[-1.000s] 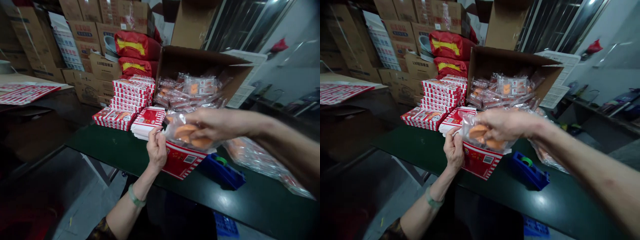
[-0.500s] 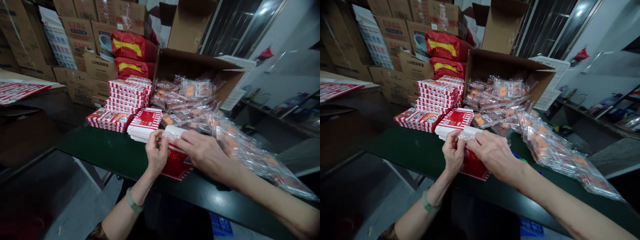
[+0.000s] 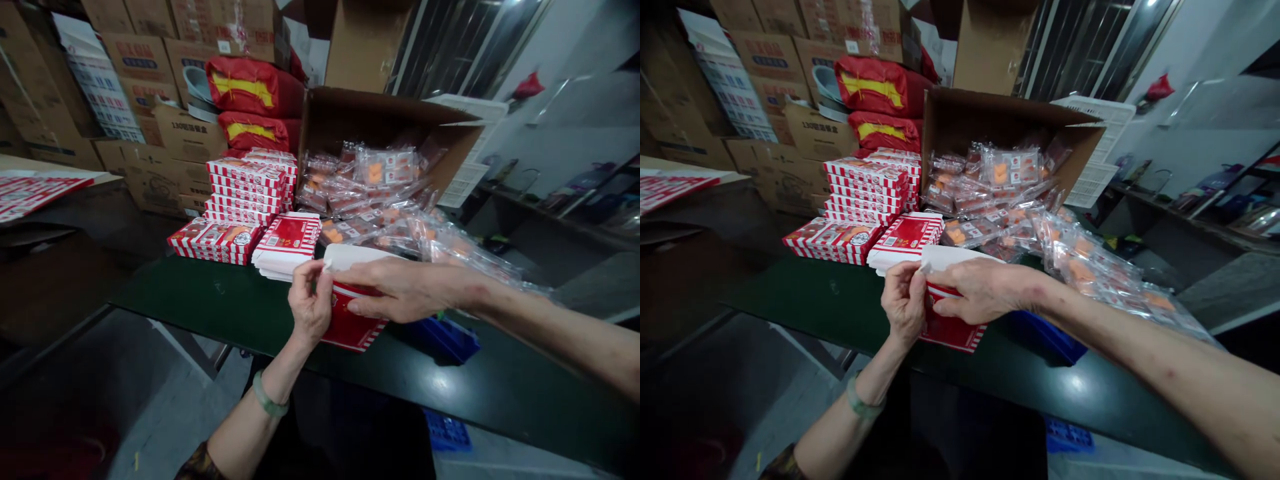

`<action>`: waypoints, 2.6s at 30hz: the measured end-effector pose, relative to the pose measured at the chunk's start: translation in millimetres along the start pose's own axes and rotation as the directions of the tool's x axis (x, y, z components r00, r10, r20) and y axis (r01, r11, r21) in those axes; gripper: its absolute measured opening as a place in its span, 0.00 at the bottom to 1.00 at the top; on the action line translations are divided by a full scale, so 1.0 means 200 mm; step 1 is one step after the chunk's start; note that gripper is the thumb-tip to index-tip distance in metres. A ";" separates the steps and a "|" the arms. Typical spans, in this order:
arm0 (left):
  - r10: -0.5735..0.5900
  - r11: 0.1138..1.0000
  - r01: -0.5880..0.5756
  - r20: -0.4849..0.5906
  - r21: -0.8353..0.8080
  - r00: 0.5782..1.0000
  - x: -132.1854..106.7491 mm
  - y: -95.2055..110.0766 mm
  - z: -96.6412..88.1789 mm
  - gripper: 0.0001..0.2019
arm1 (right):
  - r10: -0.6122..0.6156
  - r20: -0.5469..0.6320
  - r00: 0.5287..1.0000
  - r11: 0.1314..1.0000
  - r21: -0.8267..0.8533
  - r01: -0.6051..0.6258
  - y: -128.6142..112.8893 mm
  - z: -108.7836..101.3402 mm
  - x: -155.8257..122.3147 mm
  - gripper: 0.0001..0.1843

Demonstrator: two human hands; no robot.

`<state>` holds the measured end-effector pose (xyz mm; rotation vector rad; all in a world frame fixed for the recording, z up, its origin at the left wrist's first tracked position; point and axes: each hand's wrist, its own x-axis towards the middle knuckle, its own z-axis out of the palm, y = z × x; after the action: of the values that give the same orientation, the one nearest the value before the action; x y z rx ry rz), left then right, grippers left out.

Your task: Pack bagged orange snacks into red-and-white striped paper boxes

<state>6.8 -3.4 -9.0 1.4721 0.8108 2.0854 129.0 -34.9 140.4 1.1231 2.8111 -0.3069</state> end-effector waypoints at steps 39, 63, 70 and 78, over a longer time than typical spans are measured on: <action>0.113 0.969 -0.141 0.146 0.202 0.983 0.10 0.00 0.02 0.13 | 0.101 -0.462 0.881 0.866 -0.395 -0.307 0.07 0.25 -0.14 0.06; -0.125 0.903 0.222 0.270 -0.368 0.955 0.14 -0.02 -0.02 0.09 | 0.407 -0.913 0.024 0.896 0.405 0.181 0.19 0.72 -0.03 0.03; -0.345 0.878 0.422 0.313 -0.224 0.885 0.14 0.05 -0.02 0.10 | 0.767 -0.629 0.127 0.346 0.572 0.744 0.08 0.64 0.03 0.07; -0.248 0.962 0.271 0.447 0.013 0.859 0.21 0.07 -0.09 0.09 | 0.725 -0.507 0.467 0.462 0.860 0.217 0.12 0.52 -0.16 0.13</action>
<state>-24.6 10.9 25.2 1.6239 0.7189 1.4765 169.5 -62.3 40.2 2.6540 2.9743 -1.7711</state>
